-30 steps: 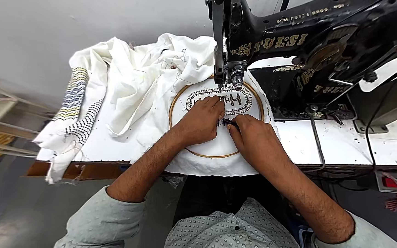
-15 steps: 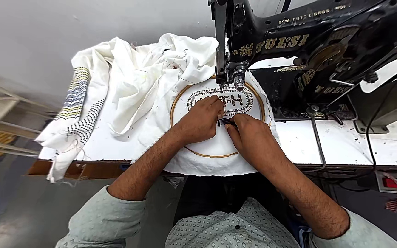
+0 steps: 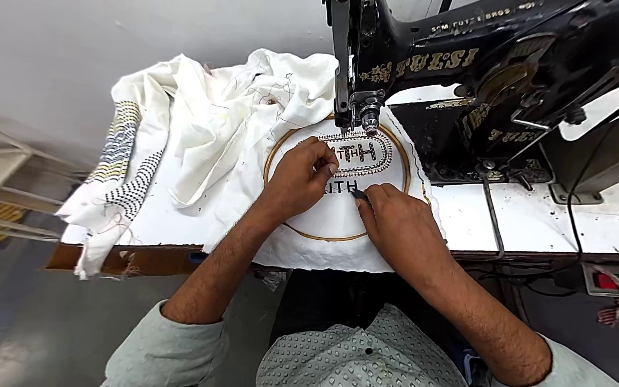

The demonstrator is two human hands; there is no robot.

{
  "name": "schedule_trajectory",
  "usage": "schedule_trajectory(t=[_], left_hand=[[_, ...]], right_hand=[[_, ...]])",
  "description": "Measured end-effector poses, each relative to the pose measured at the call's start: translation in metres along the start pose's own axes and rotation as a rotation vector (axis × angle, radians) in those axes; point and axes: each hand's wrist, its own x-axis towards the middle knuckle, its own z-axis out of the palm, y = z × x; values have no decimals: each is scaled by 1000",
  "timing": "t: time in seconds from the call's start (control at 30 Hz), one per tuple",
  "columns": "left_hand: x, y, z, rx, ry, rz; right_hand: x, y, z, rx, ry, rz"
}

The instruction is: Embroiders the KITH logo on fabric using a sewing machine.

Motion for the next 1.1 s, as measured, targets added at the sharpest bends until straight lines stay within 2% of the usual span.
schedule_trajectory(t=[0.23,0.8,0.9,1.1], left_hand=[[-17,21,13,194,-26,-78],[-25,26,27,298,60,-68],[-26,32,32,383,81,-39],[-21,46,46,655,0,-58]], right_hand=[[4,-1,5,-26,9,-35],[5,0,9,-26,34,-27],[5,1,11,-34,41,-34],[1,0,8,-30,36,-14]])
